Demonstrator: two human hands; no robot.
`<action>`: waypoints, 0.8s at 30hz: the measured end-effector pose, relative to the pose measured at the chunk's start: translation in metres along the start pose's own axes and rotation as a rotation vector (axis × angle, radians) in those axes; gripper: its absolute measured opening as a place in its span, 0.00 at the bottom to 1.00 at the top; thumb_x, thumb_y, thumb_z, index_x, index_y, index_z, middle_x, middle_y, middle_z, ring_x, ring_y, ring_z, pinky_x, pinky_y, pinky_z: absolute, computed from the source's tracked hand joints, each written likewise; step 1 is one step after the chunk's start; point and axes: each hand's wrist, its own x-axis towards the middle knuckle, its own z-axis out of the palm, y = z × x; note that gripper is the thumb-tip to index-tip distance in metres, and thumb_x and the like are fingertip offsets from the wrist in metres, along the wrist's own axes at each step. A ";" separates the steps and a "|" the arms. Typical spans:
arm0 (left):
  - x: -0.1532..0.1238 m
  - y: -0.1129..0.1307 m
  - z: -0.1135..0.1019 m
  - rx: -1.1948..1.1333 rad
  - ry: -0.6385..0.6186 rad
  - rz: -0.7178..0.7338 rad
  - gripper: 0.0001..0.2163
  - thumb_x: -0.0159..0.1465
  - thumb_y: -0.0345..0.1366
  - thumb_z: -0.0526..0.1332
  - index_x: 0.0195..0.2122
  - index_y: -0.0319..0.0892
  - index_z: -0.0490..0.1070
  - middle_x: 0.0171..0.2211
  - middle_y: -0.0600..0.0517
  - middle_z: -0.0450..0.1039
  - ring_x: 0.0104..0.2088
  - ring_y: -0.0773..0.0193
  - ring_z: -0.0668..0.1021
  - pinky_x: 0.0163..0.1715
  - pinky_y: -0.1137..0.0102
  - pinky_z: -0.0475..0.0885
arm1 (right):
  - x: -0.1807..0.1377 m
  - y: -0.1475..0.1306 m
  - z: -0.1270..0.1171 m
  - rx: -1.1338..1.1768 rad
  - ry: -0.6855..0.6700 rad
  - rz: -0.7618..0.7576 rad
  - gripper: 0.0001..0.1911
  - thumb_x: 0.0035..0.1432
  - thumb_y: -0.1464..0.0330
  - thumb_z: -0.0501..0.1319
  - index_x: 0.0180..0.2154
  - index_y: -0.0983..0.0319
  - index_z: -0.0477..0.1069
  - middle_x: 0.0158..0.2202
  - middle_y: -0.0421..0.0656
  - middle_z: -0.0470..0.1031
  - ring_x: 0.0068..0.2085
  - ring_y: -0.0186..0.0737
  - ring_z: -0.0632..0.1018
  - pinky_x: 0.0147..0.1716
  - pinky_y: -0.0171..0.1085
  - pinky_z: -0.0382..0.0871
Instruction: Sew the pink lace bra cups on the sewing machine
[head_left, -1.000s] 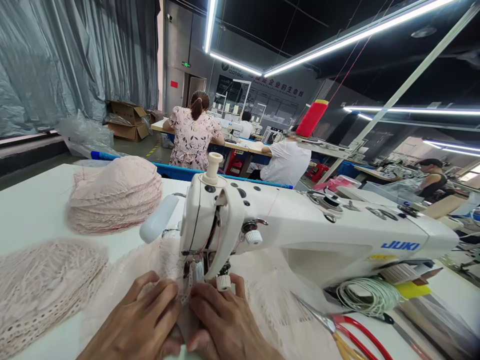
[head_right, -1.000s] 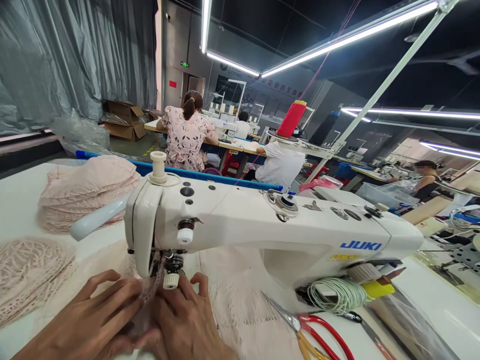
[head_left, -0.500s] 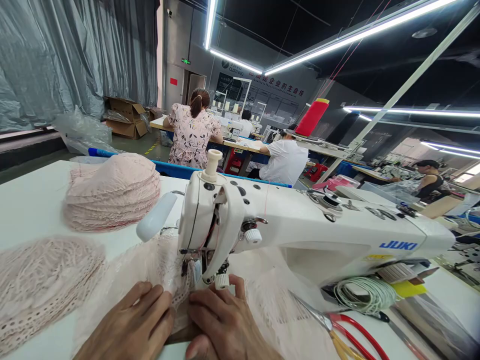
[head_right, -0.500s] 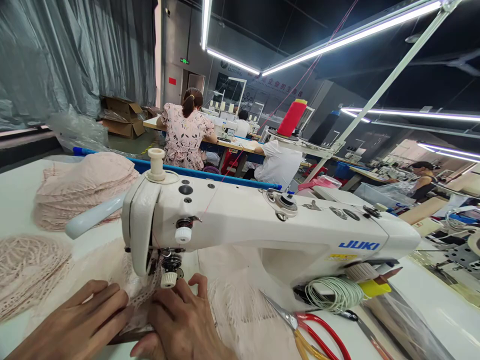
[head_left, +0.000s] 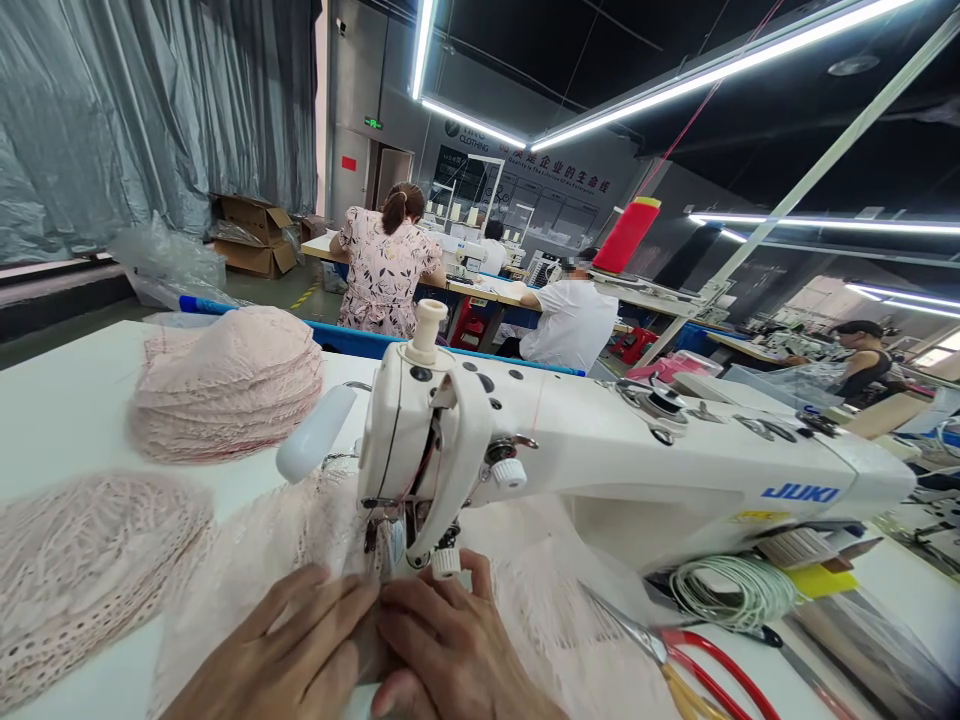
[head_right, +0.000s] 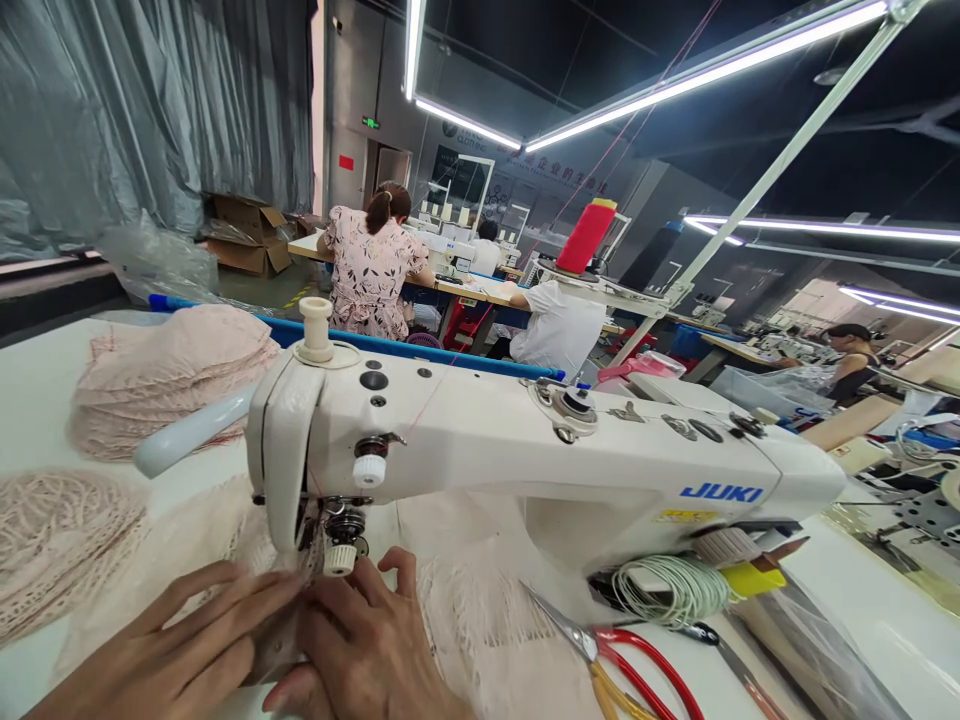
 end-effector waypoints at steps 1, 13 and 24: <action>0.000 -0.003 -0.001 0.025 -0.063 0.009 0.16 0.72 0.34 0.48 0.42 0.47 0.77 0.45 0.52 0.80 0.46 0.61 0.76 0.54 0.64 0.58 | 0.000 0.000 0.000 -0.004 -0.001 0.001 0.30 0.71 0.51 0.40 0.32 0.62 0.69 0.33 0.39 0.77 0.32 0.37 0.71 0.40 0.42 0.52; -0.010 0.001 0.006 0.011 -0.075 -0.136 0.11 0.61 0.46 0.66 0.40 0.48 0.79 0.42 0.55 0.82 0.42 0.60 0.78 0.54 0.67 0.61 | -0.009 0.002 0.005 -0.028 -0.048 0.023 0.34 0.71 0.50 0.34 0.33 0.61 0.71 0.33 0.41 0.77 0.31 0.38 0.71 0.39 0.43 0.54; -0.005 -0.015 0.005 0.062 -0.122 -0.065 0.11 0.67 0.41 0.58 0.47 0.45 0.75 0.48 0.52 0.79 0.47 0.60 0.76 0.55 0.62 0.54 | -0.004 0.002 0.004 -0.056 0.019 0.001 0.30 0.72 0.53 0.38 0.37 0.61 0.72 0.36 0.40 0.79 0.31 0.37 0.72 0.38 0.42 0.54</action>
